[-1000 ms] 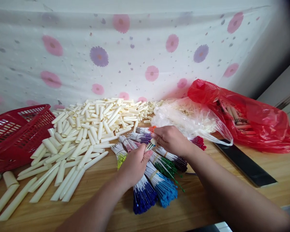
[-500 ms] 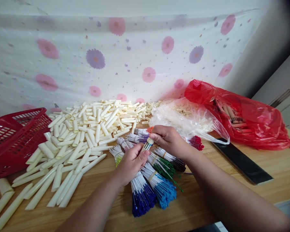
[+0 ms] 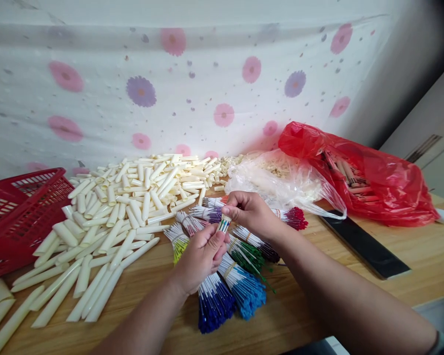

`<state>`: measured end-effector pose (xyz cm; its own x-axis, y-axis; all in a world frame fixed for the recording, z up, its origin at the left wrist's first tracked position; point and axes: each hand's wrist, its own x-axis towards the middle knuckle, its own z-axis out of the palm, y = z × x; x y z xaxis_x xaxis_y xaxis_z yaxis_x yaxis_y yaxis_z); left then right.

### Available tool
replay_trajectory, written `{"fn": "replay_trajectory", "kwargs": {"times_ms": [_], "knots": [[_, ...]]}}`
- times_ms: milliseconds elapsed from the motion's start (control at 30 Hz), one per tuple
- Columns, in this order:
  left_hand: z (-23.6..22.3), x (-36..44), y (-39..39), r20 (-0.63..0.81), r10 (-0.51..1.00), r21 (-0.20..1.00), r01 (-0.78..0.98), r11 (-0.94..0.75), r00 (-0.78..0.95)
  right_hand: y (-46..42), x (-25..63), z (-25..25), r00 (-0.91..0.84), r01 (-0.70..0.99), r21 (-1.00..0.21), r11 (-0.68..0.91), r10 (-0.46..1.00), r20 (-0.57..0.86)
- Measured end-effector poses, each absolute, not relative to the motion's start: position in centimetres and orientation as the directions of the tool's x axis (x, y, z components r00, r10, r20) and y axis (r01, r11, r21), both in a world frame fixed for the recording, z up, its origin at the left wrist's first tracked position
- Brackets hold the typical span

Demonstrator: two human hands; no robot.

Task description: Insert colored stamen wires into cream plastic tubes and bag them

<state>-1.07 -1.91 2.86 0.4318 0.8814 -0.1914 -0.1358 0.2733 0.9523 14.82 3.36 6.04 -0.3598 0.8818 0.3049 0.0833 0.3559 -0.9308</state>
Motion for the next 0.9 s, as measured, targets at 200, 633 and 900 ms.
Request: {"fn": "replay_trajectory", "kwargs": {"times_ms": [200, 633, 900], "knots": [[2.9, -0.6, -2.1, -0.131, 0.885, 0.902, -0.317, 0.293, 0.446, 2.8, 13.7, 5.1, -0.232, -0.110, -0.941, 0.319, 0.913, 0.336], [2.8, -0.6, -1.8, -0.083, 0.890, 0.832, -0.461, 0.310, 0.449, 2.5, 12.6, 4.3, -0.479, -0.478, -0.876, -0.073, 0.857, 0.190], [3.0, -1.1, -1.8, -0.112, 0.865, 0.806, -0.464, 0.367, 0.489, 2.9, 14.2, 4.6, -0.349, 0.011, -0.767, 0.642, 0.721, 0.598]]}}
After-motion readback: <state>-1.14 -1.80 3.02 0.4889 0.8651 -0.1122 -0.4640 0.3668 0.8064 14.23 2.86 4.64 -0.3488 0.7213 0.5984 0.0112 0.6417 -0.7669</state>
